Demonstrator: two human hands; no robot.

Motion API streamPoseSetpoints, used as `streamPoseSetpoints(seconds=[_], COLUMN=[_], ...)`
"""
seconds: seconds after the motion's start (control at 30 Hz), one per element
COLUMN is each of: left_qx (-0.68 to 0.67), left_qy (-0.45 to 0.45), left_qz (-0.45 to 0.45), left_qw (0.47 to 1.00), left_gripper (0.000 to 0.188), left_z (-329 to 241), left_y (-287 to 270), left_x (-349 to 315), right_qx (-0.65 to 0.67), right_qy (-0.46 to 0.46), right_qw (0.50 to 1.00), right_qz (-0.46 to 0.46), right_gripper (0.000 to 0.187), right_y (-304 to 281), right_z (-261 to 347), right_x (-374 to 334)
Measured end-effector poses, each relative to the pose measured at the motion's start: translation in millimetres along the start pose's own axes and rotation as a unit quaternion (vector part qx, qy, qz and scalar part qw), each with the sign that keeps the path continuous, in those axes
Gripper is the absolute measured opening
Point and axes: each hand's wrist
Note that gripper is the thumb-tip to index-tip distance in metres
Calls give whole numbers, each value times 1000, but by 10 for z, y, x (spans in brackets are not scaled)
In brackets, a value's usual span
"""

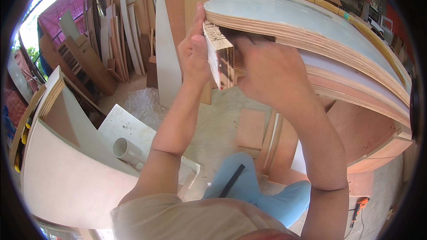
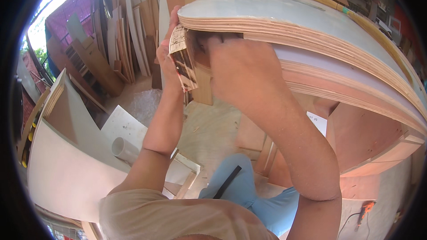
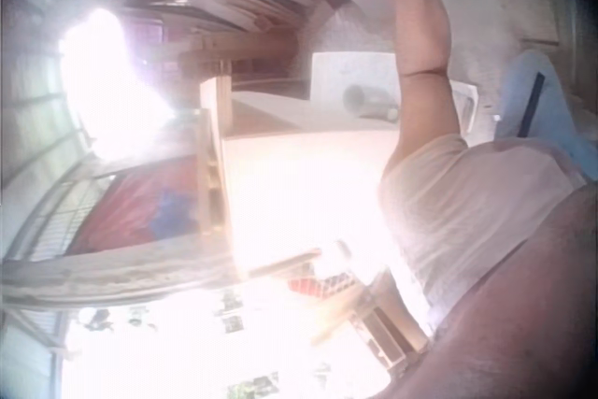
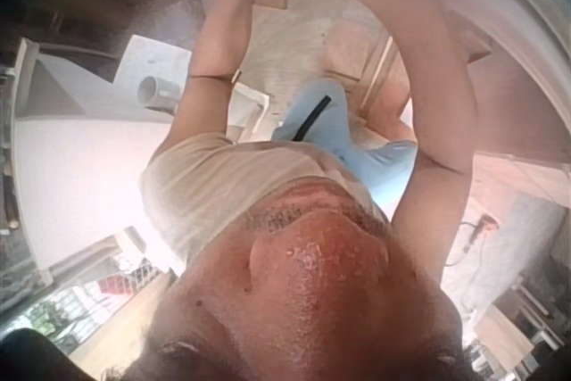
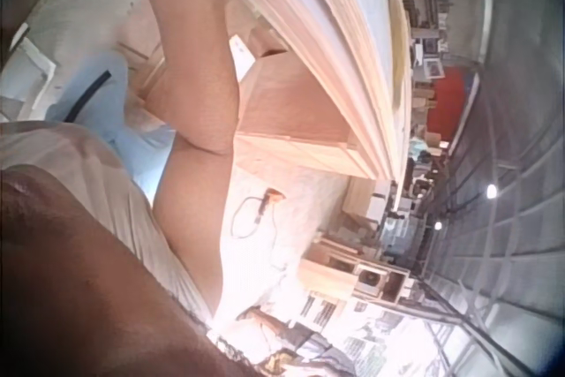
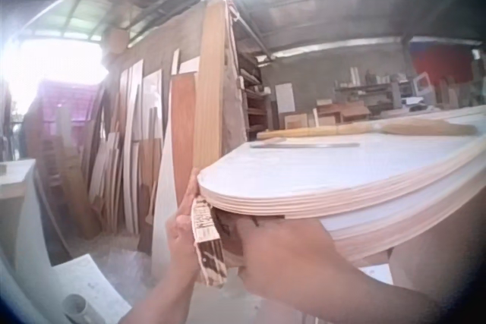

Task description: The person uses a table saw to cut a small wooden piece, then moves to a workbench to fit the piece into a curved wooden structure. They repeatedly adjust and test the fit of the piece into the structure.

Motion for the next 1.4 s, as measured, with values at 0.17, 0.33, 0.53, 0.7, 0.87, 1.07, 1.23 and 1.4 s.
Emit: streamPoseSetpoints(seconds=[0.17,0.33,0.53,0.7,0.87,1.07,1.23,1.4], left_qx=[-76,-21,108,153,59,58,9,14], left_qy=[-3,19,19,56,21,-32,-27,-36], left_qz=[8,43,85,93,68,71,66,53], left_qw=[997,999,990,982,996,995,997,998], left_gripper=[91,84,91,105,127,129,126,119], left_z=[59,20,-83,27,169,84,161,118], left_y=[63,185,141,109,5,51,71,17], left_x=[11,-32,-63,-64,-10,23,1,-26], right_qx=[-4,-7,3,5,5,21,10,15], right_qy=[5,-40,-67,-6,5,-44,-59,-51], right_qw=[1000,999,997,999,1000,998,996,999], right_qz=[4,-32,-25,36,19,-29,-61,-8], right_gripper=[32,21,17,20,26,26,27,21], right_y=[8,46,36,-83,23,59,116,-18], right_z=[-36,-37,-44,-33,-33,-84,-106,-72], right_x=[-4,-34,-65,-59,12,-4,-31,-66])
Point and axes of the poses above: each hand's wrist, its own x-axis towards the middle knuckle, its own y-axis out of the palm, z = x × y, and after that the axes turned 7 degrees about z, right-handed
